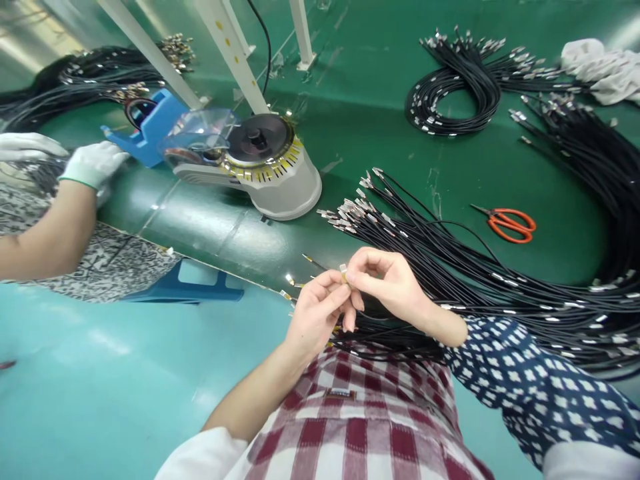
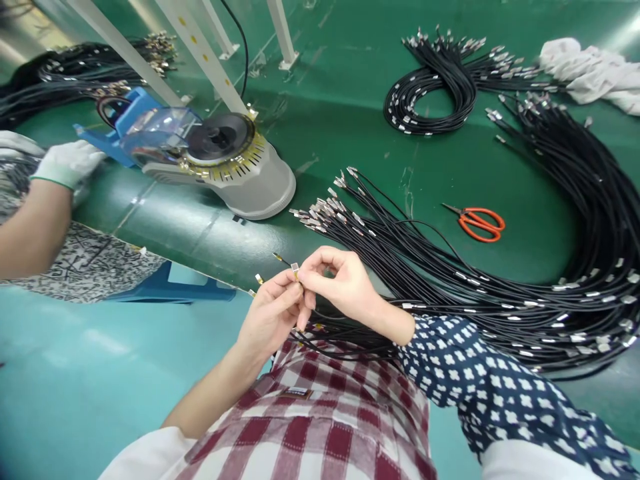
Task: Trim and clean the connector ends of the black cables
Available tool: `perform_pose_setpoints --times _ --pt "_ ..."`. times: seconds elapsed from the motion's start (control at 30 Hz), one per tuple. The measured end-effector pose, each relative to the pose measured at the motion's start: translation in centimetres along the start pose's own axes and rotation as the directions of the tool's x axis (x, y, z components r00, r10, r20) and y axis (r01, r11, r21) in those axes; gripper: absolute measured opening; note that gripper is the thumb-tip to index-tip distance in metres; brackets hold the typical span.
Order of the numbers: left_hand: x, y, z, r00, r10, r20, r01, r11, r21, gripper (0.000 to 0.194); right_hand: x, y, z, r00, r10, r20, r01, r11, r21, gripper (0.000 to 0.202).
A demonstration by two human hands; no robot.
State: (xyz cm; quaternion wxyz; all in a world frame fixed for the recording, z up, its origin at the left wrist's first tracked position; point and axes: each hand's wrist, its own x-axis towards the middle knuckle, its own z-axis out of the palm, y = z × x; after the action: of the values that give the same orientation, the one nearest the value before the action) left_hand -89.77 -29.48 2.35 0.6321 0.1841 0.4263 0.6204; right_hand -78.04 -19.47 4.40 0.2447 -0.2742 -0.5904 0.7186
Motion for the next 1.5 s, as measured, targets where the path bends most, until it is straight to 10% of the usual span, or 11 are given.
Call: perform_pose_setpoints --times 0.2,0.7,1.03,1.23,1.5 --pt "-0.1 0.3 0.4 0.997 0.033 -0.072 -0.030 0.999 0.041 0.025 -0.3 -0.7 -0.1 0.987 -0.159 -0.034 0.150 0.969 -0.198 0.013" --pt "-0.3 0.3 1.1 0.996 0.086 -0.011 -0.086 0.995 0.043 0.019 1.3 -0.7 -2.1 0.952 0.144 0.270 -0.189 0.971 0.147 0.014" --pt "-0.3 0.0 0.0 0.997 0.023 0.080 -0.021 1.000 -0.022 0.017 1.7 -1.1 -2.4 0.941 0.128 0.313 -0.099 0.989 -0.109 0.010" --pt "0.4 0.2 -0.7 0.988 -0.049 0.145 0.062 0.994 -0.085 0.019 2.1 -0.2 -3.3 0.999 0.054 0.005 -0.051 0.963 -0.266 0.015" --pt "0.4 0.5 -0.6 0.994 -0.018 0.104 0.024 0.998 -0.056 0.022 2.7 -2.2 -1.7 0.973 -0.024 0.230 0.058 0.988 -0.143 0.019"
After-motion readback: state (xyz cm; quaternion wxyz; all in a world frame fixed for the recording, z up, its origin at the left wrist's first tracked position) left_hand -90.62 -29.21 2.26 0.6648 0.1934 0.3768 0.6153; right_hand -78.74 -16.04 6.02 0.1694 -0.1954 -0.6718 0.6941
